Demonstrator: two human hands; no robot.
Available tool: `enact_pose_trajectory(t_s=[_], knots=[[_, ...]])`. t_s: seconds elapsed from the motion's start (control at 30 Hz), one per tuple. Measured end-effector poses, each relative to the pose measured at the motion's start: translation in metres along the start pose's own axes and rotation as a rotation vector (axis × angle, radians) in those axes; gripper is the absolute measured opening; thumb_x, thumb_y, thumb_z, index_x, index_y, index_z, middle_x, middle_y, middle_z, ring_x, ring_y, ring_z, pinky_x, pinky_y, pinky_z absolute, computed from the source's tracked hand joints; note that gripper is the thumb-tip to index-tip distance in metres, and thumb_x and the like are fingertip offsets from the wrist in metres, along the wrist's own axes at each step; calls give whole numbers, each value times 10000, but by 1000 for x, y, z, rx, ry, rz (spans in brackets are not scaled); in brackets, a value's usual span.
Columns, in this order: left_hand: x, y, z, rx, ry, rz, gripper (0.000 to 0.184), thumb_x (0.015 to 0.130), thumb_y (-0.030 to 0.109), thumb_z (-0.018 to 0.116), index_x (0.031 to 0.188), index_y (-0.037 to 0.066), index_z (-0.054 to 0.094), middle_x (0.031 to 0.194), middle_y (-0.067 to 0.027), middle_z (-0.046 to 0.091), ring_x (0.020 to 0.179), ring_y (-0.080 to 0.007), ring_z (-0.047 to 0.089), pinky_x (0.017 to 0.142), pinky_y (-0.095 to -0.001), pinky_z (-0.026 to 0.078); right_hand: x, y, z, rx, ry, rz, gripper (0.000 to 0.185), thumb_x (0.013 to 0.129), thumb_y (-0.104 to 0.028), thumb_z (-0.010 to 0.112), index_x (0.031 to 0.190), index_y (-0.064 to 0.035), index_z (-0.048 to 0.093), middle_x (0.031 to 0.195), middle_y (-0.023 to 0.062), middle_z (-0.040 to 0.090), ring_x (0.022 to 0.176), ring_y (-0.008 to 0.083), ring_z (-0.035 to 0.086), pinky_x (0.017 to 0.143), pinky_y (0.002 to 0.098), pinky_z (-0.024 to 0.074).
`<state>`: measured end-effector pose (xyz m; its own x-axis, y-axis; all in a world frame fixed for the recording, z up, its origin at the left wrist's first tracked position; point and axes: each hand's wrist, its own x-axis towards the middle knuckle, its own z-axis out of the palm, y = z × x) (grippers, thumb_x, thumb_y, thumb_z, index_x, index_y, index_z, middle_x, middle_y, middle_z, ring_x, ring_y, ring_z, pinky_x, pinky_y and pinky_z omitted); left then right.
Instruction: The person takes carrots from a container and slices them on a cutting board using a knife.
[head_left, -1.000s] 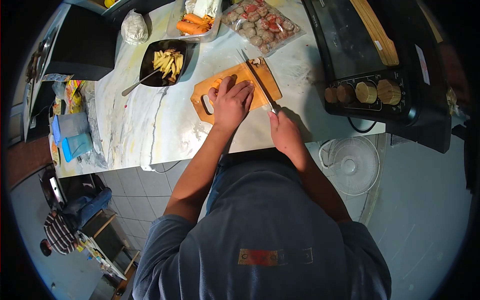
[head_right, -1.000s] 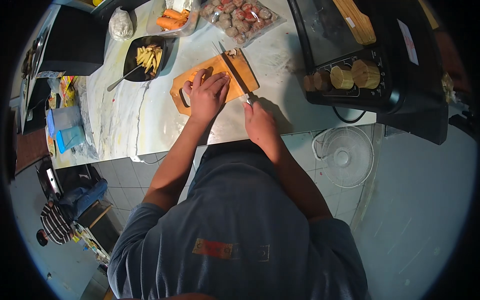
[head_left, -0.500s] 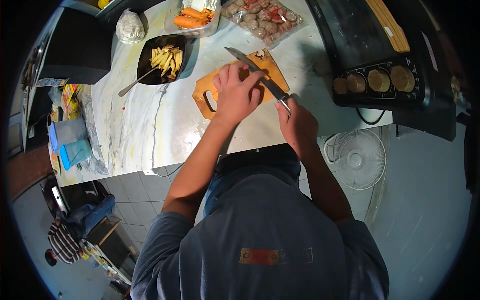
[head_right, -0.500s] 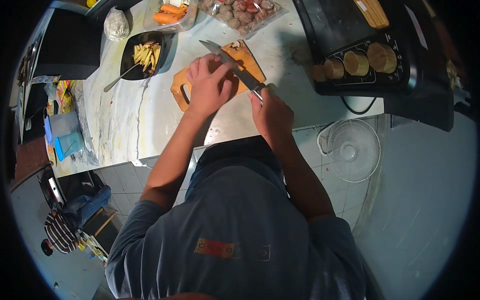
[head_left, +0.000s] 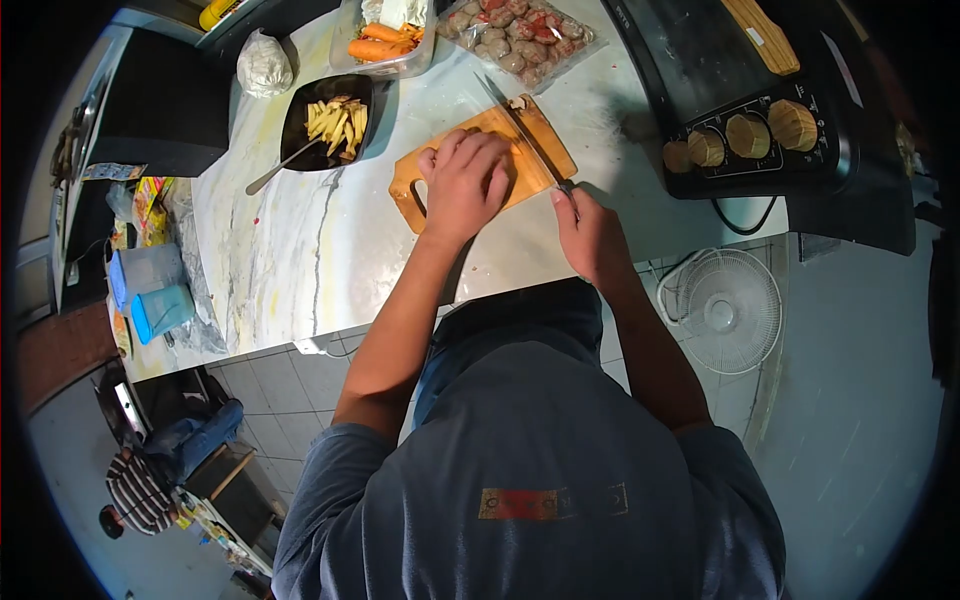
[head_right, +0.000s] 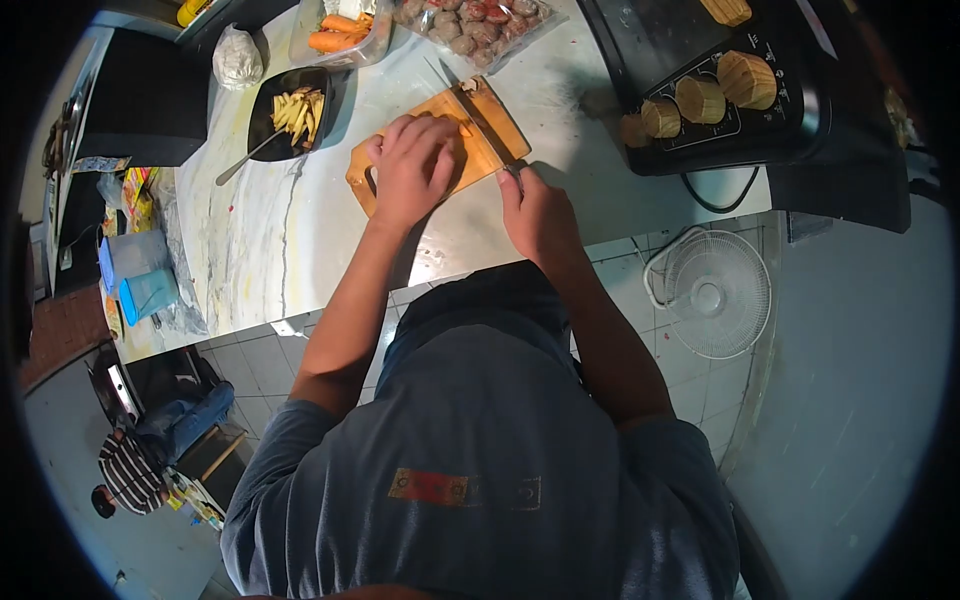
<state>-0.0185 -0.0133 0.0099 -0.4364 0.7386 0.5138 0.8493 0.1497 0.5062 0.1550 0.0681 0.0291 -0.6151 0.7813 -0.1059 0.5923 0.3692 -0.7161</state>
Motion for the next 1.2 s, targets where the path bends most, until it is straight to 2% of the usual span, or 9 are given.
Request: enact_pose_trajectory(t_s=[0.03, 0.17, 0.23, 0.47, 0.53, 0.77, 0.97, 1.07, 1.2], knots=[[-2, -2, 3, 36, -27, 45, 238, 768, 138, 686, 1005, 153, 704, 1070, 14, 650, 1068, -206, 544, 858, -428, 320, 0, 1, 1, 22, -17, 7, 361, 978, -300, 543, 814, 22, 549, 694, 254, 569, 717, 470, 574, 579, 434, 455], [-6, -3, 11, 145, -55, 114, 162, 795, 203, 730, 951, 161, 726, 1047, 55, 667, 1071, -188, 547, 844, -433, 321, -1, 0, 6, 6, 10, -43, 365, 979, -301, 543, 811, 23, 547, 685, 256, 561, 720, 477, 563, 575, 433, 452], [-7, -4, 11, 140, -55, 116, 166, 797, 199, 728, 959, 164, 729, 1050, 57, 672, 1071, -190, 548, 847, -435, 322, 0, 0, 7, -44, 6, -19, 366, 958, -327, 557, 790, -3, 580, 670, 245, 603, 690, 467, 603, 609, 496, 482], [-9, -5, 12, 145, -62, 104, 191, 797, 195, 728, 986, 170, 741, 1051, 62, 685, 1071, -196, 551, 862, -431, 325, -1, -4, 5, -35, 33, -49, 354, 950, -320, 575, 784, -8, 581, 665, 238, 606, 673, 459, 606, 591, 491, 484], [-8, -4, 12, 150, -53, 109, 182, 797, 194, 733, 975, 163, 747, 1040, 60, 696, 1060, -193, 564, 853, -412, 317, -2, -3, 7, -9, 29, -48, 375, 972, -302, 559, 798, 29, 542, 674, 261, 547, 692, 477, 541, 554, 428, 443], [-7, -2, 12, 168, -53, 113, 188, 790, 180, 739, 976, 160, 753, 1035, 57, 704, 1049, -188, 574, 846, -386, 305, -3, -5, 9, -10, 23, -21, 377, 967, -317, 564, 807, 23, 548, 675, 264, 557, 702, 481, 551, 566, 444, 451], [-8, -2, 13, 154, -50, 112, 197, 787, 175, 739, 984, 164, 752, 1039, 67, 703, 1055, -186, 568, 851, -393, 299, -4, -4, 13, -63, 20, -23, 347, 954, -338, 560, 826, -17, 584, 676, 226, 615, 669, 459, 610, 606, 508, 494], [-7, -2, 13, 160, -56, 111, 194, 784, 174, 741, 977, 168, 754, 1048, 71, 704, 1060, -184, 569, 854, -397, 297, -5, -8, 16, -106, -2, 25, 366, 965, -356, 532, 835, -18, 586, 705, 230, 629, 695, 464, 617, 644, 526, 497], [-7, 0, 11, 173, -66, 134, 198, 780, 166, 738, 978, 153, 751, 1034, 62, 700, 1053, -191, 569, 835, -401, 316, -6, -18, 13, -134, -81, 138, 380, 989, -367, 474, 912, -11, 585, 812, 251, 648, 803, 483, 605, 735, 548, 478]])
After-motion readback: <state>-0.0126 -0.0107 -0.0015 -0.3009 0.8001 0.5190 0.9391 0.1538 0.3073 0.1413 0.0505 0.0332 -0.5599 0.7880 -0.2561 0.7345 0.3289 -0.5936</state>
